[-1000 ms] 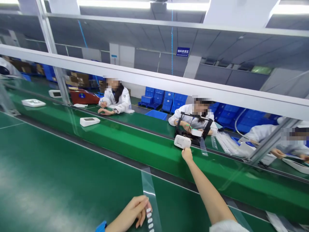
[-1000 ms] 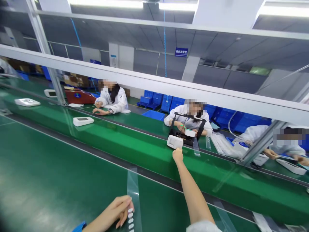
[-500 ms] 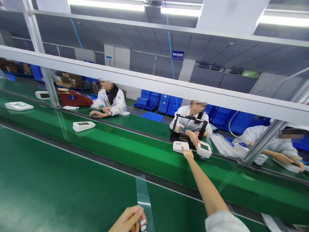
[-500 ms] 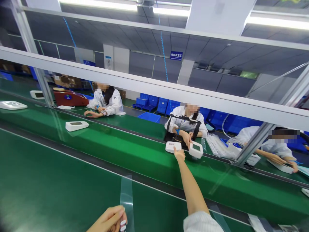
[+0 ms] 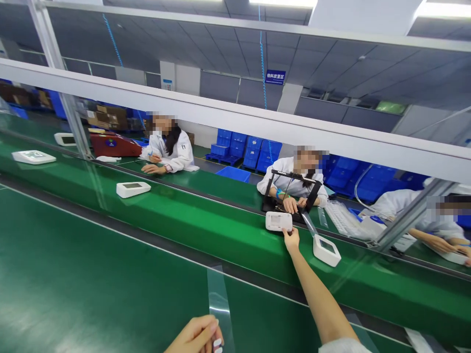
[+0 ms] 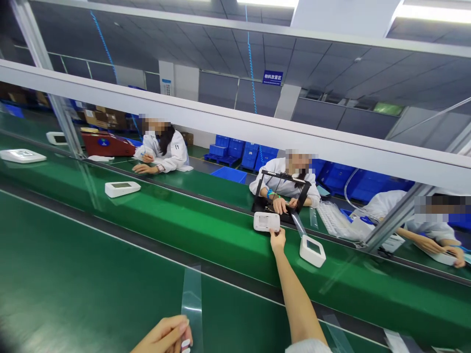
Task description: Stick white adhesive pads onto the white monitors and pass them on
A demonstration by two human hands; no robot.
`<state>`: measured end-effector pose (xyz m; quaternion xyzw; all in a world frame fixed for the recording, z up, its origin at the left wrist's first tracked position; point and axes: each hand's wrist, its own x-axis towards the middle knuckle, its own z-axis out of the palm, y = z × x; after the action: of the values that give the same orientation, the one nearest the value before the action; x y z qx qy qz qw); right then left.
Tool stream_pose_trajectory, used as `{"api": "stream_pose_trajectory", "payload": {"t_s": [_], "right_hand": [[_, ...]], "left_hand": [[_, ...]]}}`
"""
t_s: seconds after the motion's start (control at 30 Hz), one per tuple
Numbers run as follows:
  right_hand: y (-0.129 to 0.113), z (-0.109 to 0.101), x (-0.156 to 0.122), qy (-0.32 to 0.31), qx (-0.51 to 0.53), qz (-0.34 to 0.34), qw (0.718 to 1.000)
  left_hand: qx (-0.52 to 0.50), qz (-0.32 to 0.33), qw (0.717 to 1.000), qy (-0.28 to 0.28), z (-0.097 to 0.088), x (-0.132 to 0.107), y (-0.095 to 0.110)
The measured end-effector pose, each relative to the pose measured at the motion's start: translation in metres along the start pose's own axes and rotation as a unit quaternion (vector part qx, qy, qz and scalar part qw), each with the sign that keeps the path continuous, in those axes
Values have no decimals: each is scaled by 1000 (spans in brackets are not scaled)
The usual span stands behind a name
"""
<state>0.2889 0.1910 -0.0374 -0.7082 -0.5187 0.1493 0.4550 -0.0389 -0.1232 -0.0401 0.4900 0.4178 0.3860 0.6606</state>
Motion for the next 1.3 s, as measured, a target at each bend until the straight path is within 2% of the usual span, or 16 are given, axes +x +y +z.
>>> {"api": "stream_pose_trajectory", "payload": {"t_s": [0.23, 0.37, 0.47, 0.57, 0.67, 0.73, 0.83, 0.93, 0.97, 1.07, 1.17, 1.3], "right_hand": [[14, -26, -4, 2, -30, 4, 1000], [14, -41, -12, 2, -57, 12, 998], [4, -53, -22, 11, -59, 7, 998], [-18, -64, -37, 43, -42, -13, 998], [-45, -73, -76, 60, -1, -70, 996], [-61, -78, -123, 27, 37, -131, 990], [-75, -86, -220, -70, 86, -207, 972], [-80, -92, -308, -237, 151, -265, 922], [-81, -94, -327, -253, 166, -265, 916], [-81, -95, -353, -255, 191, -229, 920], [-82, -94, -349, -275, 209, -206, 915], [-84, -96, -344, -288, 238, -194, 907]], "left_hand": [[-11, 3, 1000, 0, 1, 2, -7], [1, -5, 1000, 4, 3, 1, -2], [5, -1, 1000, 0, 4, -2, 4], [3, 0, 1000, -1, 4, -2, 5], [-7, 6, 1000, -1, 3, 0, 3], [-11, 14, 1000, -1, 4, 1, 2], [-5, 27, 1000, 2, 7, -1, 6], [-1, 31, 999, 5, 14, -8, 11], [-4, 28, 1000, 7, 17, -10, 12], [-19, 6, 1000, 17, 26, -17, 14], [-46, -12, 999, 25, 34, -22, 16], [-98, -21, 995, 2, 39, -27, 21]]}}
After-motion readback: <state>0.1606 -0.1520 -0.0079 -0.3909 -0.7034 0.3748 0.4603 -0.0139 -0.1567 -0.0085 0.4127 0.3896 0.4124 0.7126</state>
